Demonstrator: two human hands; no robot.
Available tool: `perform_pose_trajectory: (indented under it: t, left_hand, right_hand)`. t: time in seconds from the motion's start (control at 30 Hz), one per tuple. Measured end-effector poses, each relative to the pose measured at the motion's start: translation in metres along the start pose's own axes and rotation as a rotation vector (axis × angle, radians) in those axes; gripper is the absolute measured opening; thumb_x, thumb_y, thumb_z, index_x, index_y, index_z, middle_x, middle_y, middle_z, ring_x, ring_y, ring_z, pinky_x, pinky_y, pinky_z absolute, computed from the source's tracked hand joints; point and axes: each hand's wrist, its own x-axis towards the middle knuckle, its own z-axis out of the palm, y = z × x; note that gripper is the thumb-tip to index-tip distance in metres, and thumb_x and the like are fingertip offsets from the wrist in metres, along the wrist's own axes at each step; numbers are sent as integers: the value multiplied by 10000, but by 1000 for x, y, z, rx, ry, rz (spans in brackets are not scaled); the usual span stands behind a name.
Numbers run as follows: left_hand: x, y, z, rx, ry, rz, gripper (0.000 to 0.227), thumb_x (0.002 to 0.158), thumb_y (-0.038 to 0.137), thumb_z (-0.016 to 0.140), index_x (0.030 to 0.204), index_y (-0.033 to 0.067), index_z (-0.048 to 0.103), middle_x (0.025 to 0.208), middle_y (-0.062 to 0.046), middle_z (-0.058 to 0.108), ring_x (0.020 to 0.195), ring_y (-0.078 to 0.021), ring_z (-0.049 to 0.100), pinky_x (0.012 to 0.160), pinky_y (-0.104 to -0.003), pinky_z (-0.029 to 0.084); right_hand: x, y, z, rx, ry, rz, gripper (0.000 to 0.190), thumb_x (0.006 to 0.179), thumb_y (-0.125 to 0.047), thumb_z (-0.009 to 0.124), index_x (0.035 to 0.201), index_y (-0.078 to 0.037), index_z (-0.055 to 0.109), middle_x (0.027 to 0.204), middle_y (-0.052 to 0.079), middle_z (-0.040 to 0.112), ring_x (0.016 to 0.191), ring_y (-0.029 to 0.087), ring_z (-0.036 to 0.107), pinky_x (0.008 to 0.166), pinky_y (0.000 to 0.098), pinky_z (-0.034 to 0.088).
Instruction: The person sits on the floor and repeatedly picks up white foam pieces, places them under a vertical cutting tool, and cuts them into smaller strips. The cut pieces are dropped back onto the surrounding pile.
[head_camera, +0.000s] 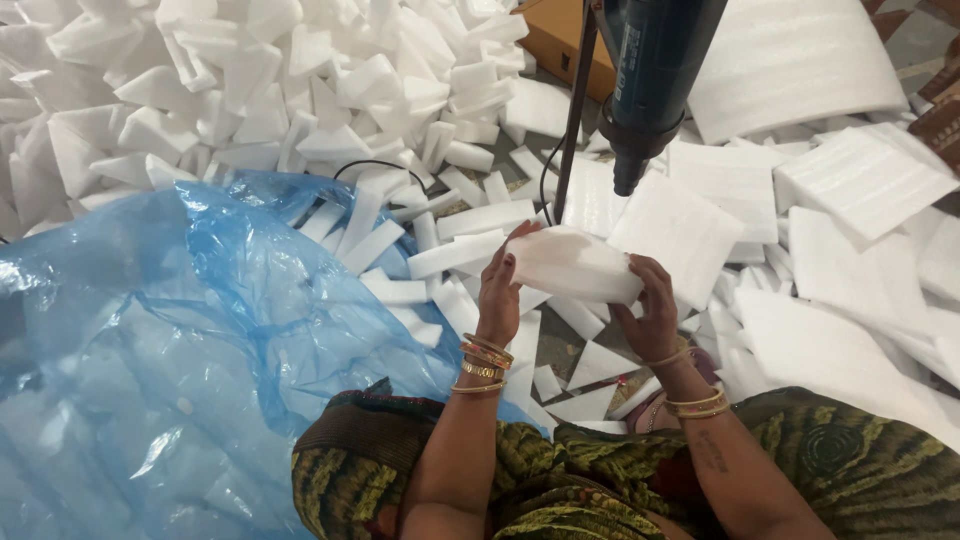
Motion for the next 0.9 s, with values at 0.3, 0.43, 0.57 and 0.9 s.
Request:
perform_pose_trajectory:
  t: [0.3, 0.43, 0.57, 0.9]
  left_hand:
    - [-1, -2, 3, -61, -50, 15, 463, 1087, 291, 514, 1451, 5, 541, 1533, -162, 539, 1377, -275, 559, 1152, -440, 472]
    - [-4, 0, 3, 56, 23, -45, 441, 1068, 250, 517, 1427, 4, 593, 1511, -182, 590, 1006, -274, 448, 839, -401, 390]
    - [-5, 2, 8, 131, -57, 82, 380, 1096, 242, 508, 1393, 39, 632, 1495, -150, 605, 1402, -248, 535, 1190, -393, 401]
    - [-14, 10, 30, 306, -120, 51, 433, 1051, 181, 547, 1461, 48, 577, 1484, -124, 610, 1425, -228, 527, 1218, -377, 362]
  right_hand:
    - [5, 7, -6, -74, 71, -160, 734, 746, 119, 806, 1361, -94, 467, 1473, 180, 432, 1388, 338, 506, 1115, 422, 534]
    - [1, 10, -3, -8, 65, -111, 737, 759, 124, 791, 1375, -95, 450, 1503, 177, 430, 1405, 328, 500, 1121, 415, 528]
    - [-5, 13, 0, -2, 52, 17, 776, 752, 130, 769, 1419, -95, 441, 1516, 173, 414, 1363, 307, 517, 1008, 362, 571]
    - [-15, 27, 7, 0, 82, 79, 822, 749, 168, 699, 1479, -85, 420, 1504, 157, 403, 1341, 281, 533, 963, 340, 625]
